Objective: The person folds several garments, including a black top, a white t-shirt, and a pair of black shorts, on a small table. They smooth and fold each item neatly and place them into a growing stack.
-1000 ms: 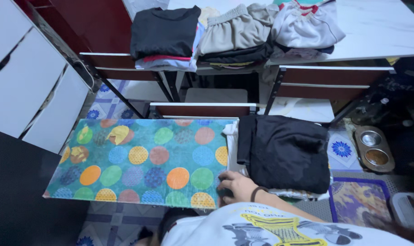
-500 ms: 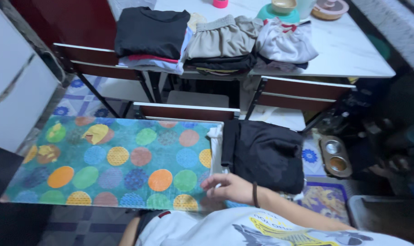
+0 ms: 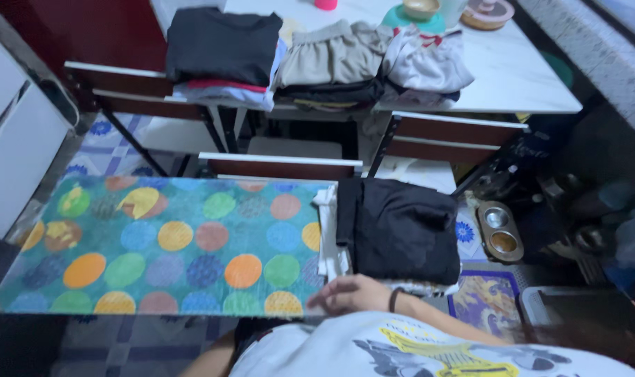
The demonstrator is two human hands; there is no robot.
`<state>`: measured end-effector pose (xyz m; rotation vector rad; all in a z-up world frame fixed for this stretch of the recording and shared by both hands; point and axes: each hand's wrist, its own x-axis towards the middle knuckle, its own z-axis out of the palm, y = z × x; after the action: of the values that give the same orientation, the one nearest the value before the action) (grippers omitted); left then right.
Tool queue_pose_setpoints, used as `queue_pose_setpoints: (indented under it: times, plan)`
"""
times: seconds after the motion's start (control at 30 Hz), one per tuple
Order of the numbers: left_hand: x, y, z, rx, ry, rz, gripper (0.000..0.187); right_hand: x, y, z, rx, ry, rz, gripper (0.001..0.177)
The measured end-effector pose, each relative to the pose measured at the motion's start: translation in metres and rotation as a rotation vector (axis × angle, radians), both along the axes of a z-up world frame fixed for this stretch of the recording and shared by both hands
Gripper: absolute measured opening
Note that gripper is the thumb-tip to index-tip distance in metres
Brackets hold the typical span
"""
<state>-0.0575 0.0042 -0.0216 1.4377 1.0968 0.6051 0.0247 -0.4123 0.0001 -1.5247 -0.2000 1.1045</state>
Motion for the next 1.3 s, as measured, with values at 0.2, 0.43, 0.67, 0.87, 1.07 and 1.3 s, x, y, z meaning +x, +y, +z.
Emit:
queue_pose_setpoints:
  times: [0.2,0.43,0.67,0.87,1.07,1.3]
  plan:
    - [-0.034,0.025,0.062,0.049,-0.223,0.247,0.023,-0.006,0.017,0.016,-0.1,0.097,-0.083,0.025]
    - [-0.017,-0.022,0.151,-0.099,-0.292,-0.017,0.025,0.003,0.059,0.079,-0.026,0.056,-0.261,0.036]
    - [0.03,-0.077,0.232,-0.741,-0.681,-0.98,0.049,0.011,0.117,0.152,0.305,-0.173,-0.266,0.076]
    - [0.062,-0.03,0.255,-0.51,-0.504,-0.939,0.044,0.053,0.133,0.163,-0.05,-0.779,-0.4,0.028]
    - [0.087,0.032,0.243,0.134,-0.505,-0.746,0.047,0.08,0.12,0.173,-0.096,-0.972,-0.492,0.022]
    - [0.116,0.011,0.274,0.397,-0.688,-1.097,0.037,0.067,0.173,0.214,-0.082,-0.774,-0.408,0.032]
